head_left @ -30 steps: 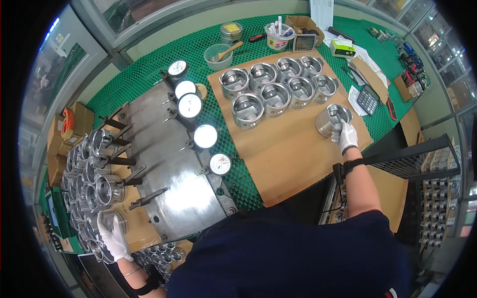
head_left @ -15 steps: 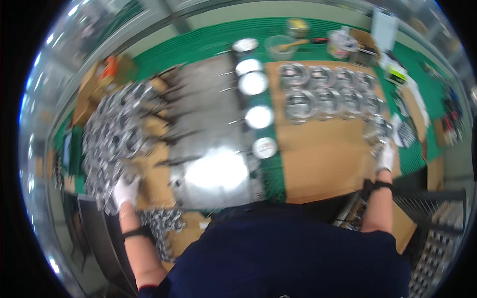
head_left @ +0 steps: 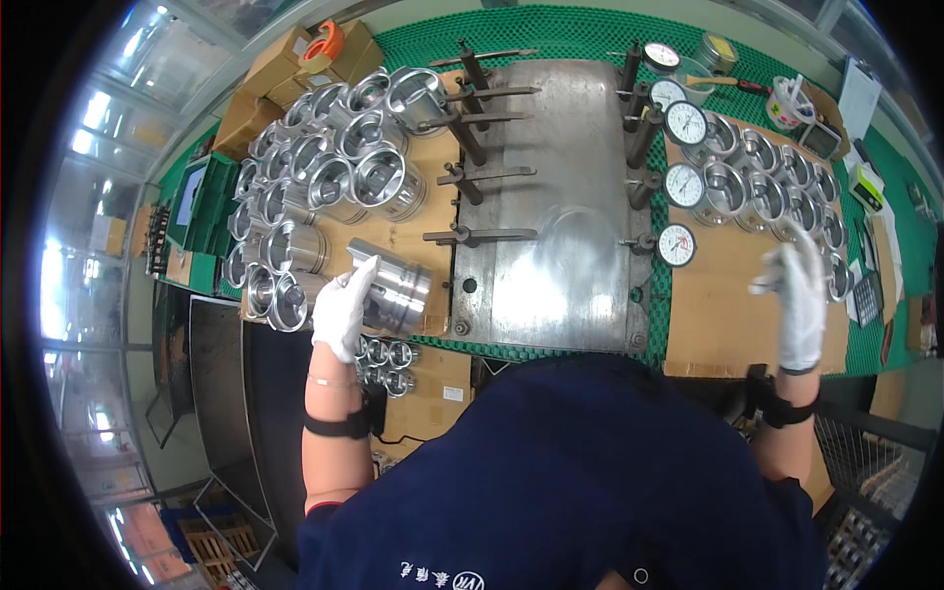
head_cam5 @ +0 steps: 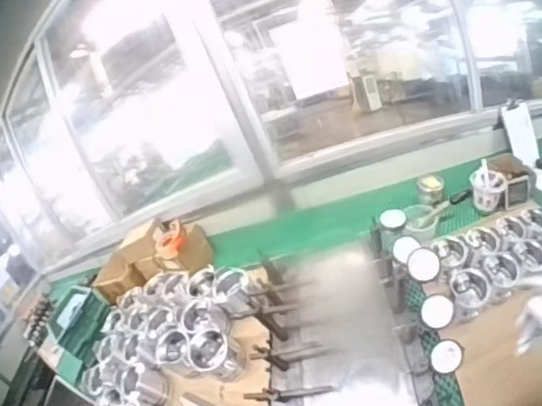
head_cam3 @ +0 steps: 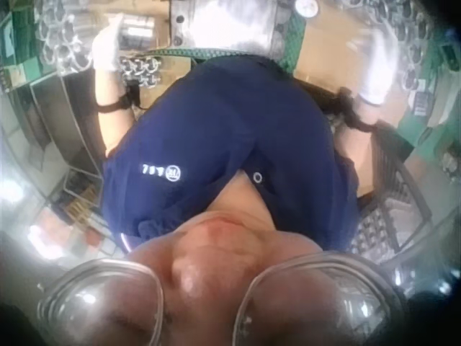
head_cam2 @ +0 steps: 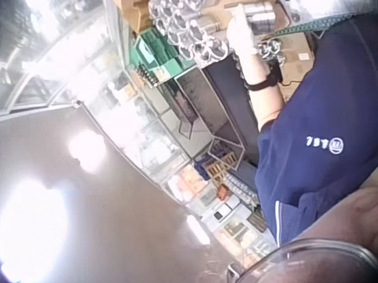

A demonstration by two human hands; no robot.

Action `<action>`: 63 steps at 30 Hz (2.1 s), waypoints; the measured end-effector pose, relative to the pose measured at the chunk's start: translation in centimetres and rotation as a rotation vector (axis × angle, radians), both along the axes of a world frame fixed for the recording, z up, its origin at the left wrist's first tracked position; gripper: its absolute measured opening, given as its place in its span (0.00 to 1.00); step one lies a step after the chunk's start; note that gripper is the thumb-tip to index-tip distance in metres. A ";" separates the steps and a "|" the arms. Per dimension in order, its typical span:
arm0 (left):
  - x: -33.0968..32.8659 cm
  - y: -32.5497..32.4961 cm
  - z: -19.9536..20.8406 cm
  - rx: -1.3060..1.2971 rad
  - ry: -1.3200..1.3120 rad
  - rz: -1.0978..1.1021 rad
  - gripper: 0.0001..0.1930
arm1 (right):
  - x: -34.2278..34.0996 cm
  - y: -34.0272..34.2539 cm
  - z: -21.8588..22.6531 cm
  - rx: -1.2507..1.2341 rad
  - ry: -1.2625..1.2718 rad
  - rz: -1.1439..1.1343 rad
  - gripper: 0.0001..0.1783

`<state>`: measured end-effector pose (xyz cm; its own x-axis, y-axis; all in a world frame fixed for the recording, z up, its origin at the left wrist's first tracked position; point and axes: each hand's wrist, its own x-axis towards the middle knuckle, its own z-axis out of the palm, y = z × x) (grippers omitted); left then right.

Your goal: Inspecting metal pistons by placing them on measurement gauges and then organizing them for storage.

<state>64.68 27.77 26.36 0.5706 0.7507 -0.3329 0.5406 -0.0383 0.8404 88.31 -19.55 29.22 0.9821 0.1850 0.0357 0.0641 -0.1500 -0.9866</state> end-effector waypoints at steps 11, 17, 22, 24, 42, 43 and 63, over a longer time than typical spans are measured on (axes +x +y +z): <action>2.7 -9.6 2.9 0.845 -0.317 -1.103 0.23 | -7.1 14.1 -0.1 -0.027 -0.267 0.656 0.68; 6.4 -9.9 4.2 0.526 0.216 -1.071 0.37 | -5.9 15.2 1.1 -0.455 -0.535 0.587 0.50; 9.0 -12.7 2.6 0.826 -0.274 -0.982 0.47 | -5.4 17.1 -0.2 -0.587 -0.650 0.541 0.47; 9.3 -12.7 0.3 0.874 -0.408 -1.008 0.45 | -5.0 17.1 -0.9 -0.551 -0.676 0.546 0.46; 14.6 -13.1 -2.7 0.960 -0.610 -0.936 0.36 | -5.9 11.9 -7.2 -0.055 0.590 0.689 0.56; 14.7 -12.9 -3.0 0.945 -0.618 -0.932 0.35 | -6.0 11.9 -7.3 -0.051 0.590 0.686 0.56; 14.8 -13.9 -2.4 0.970 -0.648 -0.924 0.38 | -5.8 12.0 -7.8 -0.084 0.617 0.624 0.55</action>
<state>79.48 13.92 23.95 0.8069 -0.1750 0.5642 -0.4346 -0.8227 0.3664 82.47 -7.51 21.38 0.5405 0.6726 -0.5054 -0.3816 -0.3393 -0.8598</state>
